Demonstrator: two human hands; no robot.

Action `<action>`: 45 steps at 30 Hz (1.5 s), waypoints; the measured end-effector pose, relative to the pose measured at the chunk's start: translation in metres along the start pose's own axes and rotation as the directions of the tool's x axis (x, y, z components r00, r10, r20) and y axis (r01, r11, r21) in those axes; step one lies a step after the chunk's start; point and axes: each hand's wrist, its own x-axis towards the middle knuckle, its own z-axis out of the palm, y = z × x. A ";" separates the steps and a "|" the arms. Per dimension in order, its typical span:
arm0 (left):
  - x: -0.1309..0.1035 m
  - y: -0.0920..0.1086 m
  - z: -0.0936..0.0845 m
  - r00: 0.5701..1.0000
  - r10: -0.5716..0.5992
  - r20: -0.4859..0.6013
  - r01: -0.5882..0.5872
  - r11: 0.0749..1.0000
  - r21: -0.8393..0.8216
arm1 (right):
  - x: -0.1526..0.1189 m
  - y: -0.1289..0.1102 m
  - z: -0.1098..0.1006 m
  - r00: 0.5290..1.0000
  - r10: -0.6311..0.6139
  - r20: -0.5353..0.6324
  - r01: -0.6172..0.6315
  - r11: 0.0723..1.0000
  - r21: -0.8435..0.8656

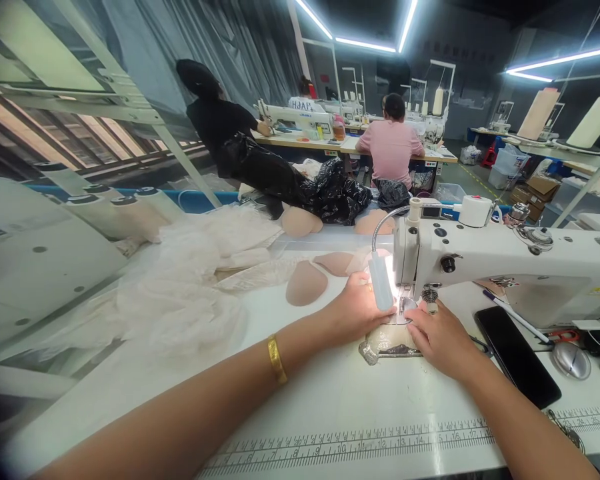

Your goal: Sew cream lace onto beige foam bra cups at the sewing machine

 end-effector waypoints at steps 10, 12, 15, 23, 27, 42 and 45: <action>-0.010 -0.037 -0.024 0.779 -0.597 0.192 0.622 0.774 -0.119 | -0.002 0.001 -0.001 0.999 0.009 0.032 -0.009 1.000 0.014; -0.015 -0.036 -0.031 0.757 -0.594 0.271 0.627 0.778 -0.047 | -0.002 0.000 -0.002 0.999 0.025 0.048 -0.026 0.999 0.020; -0.019 -0.026 -0.041 0.754 -0.566 0.333 0.601 0.799 -0.001 | -0.003 -0.001 -0.002 0.997 0.048 0.059 -0.050 0.999 0.019; -0.015 0.014 -0.013 0.967 -0.199 0.160 0.235 0.940 -0.247 | -0.001 -0.003 -0.003 0.998 0.045 0.038 -0.047 0.998 0.052; -0.009 0.018 0.003 0.993 -0.106 0.044 0.114 0.966 -0.232 | -0.001 -0.002 -0.003 0.999 0.038 0.036 -0.039 0.998 0.047; 0.000 0.020 0.007 0.993 -0.110 0.043 0.113 0.990 -0.081 | -0.002 0.000 -0.002 0.999 0.022 0.024 -0.022 0.999 0.031; 0.003 0.019 0.003 0.989 -0.117 0.096 0.125 0.988 -0.087 | -0.001 0.004 0.000 1.000 0.013 0.016 -0.013 0.999 0.036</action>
